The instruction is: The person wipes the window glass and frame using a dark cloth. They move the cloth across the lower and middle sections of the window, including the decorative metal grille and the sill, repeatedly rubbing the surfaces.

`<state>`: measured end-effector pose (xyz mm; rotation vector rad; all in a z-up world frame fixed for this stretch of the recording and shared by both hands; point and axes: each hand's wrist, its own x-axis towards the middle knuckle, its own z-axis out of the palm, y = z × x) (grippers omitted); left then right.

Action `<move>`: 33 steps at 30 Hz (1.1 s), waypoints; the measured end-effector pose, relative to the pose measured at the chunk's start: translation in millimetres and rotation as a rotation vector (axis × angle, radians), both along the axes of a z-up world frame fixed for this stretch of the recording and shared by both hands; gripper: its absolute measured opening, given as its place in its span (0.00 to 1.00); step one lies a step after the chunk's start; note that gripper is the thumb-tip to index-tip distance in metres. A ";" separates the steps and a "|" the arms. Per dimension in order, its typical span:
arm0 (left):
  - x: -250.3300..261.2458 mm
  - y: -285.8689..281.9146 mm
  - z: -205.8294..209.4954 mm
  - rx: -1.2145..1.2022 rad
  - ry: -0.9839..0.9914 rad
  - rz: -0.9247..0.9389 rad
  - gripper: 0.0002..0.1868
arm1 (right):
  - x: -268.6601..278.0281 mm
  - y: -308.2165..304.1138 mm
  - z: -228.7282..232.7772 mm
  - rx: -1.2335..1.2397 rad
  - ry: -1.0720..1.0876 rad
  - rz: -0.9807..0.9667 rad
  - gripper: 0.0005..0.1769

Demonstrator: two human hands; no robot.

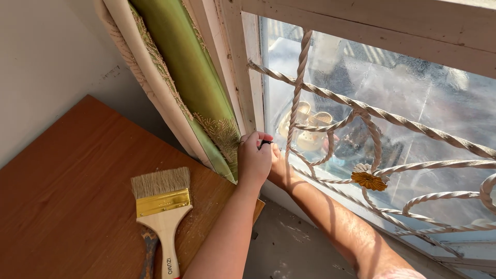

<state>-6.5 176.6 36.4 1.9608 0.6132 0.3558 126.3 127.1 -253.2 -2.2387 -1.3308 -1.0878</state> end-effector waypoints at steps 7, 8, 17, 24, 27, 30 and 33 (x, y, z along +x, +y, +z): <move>1.0 6.0 -2.6 -0.010 -0.021 -0.011 0.14 | -37.8 -0.1 67.1 -0.039 -0.123 0.027 0.06; 1.9 4.6 -3.3 0.012 -0.013 -0.009 0.14 | -45.6 -11.9 76.8 -0.061 -0.160 0.031 0.05; -5.1 0.9 6.8 -0.051 -0.142 0.051 0.16 | -88.3 -106.9 343.6 0.101 -0.339 0.067 0.07; -15.5 -3.0 18.3 -0.024 -0.149 -0.006 0.15 | -76.8 -91.9 397.2 0.027 -0.500 0.048 0.12; -0.4 6.3 -4.2 -0.007 -0.151 -0.006 0.15 | -81.0 -106.5 339.0 -0.038 -0.430 0.177 0.09; -6.7 -0.1 8.4 -0.008 -0.132 -0.003 0.15 | -83.7 -131.2 285.8 -0.210 -0.386 0.131 0.08; -5.1 -0.4 6.9 0.003 -0.121 0.006 0.15 | -90.3 -144.1 264.9 -0.255 -0.283 0.151 0.10</move>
